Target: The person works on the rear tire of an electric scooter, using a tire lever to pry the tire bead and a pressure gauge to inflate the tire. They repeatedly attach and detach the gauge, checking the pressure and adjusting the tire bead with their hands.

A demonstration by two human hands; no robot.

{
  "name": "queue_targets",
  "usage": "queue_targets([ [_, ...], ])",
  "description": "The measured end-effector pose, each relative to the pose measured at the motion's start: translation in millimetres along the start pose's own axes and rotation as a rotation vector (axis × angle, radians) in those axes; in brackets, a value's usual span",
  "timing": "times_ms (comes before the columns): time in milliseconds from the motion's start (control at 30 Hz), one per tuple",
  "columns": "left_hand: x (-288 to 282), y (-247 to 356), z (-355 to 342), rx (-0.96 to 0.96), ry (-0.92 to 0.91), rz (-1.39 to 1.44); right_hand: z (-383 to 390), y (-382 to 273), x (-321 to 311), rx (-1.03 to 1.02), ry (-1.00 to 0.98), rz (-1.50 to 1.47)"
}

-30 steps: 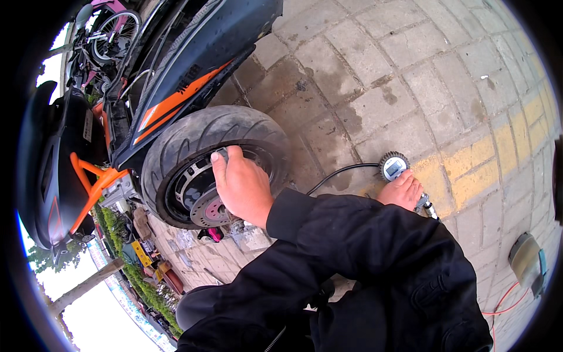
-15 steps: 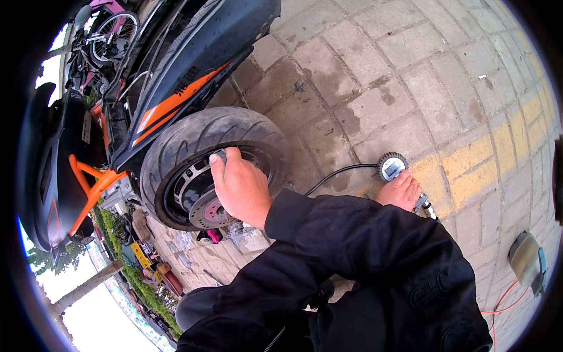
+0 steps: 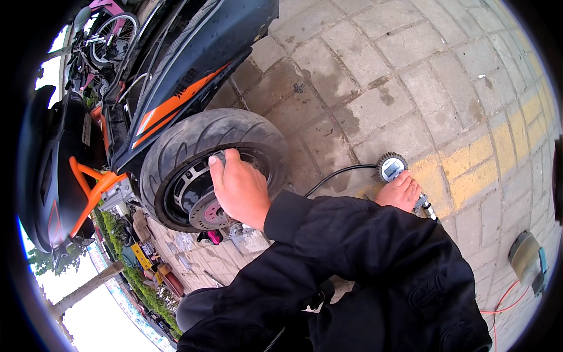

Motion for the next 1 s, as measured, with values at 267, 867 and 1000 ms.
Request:
queue_targets([
  [267,1.7,0.3,-1.1,-0.001,0.016,0.019,-0.3,0.9,-0.3,0.011,-0.004,0.011],
  [867,1.7,-0.3,-0.8,-0.001,0.048,-0.002,-0.9,1.7,1.0,0.055,-0.057,-0.007],
  [1000,1.0,-1.9,0.6,-0.009,0.065,-0.005,0.3,0.4,3.4,-0.018,0.017,0.010],
])
Point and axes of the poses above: each hand's wrist, its own z-axis away from the middle knuckle, its own x-axis out of the palm, y = z × x, the point moved 6 cm from there along -z, towards the middle knuckle, and after that the axes turned 15 degrees about x, right-handed, at the moved point
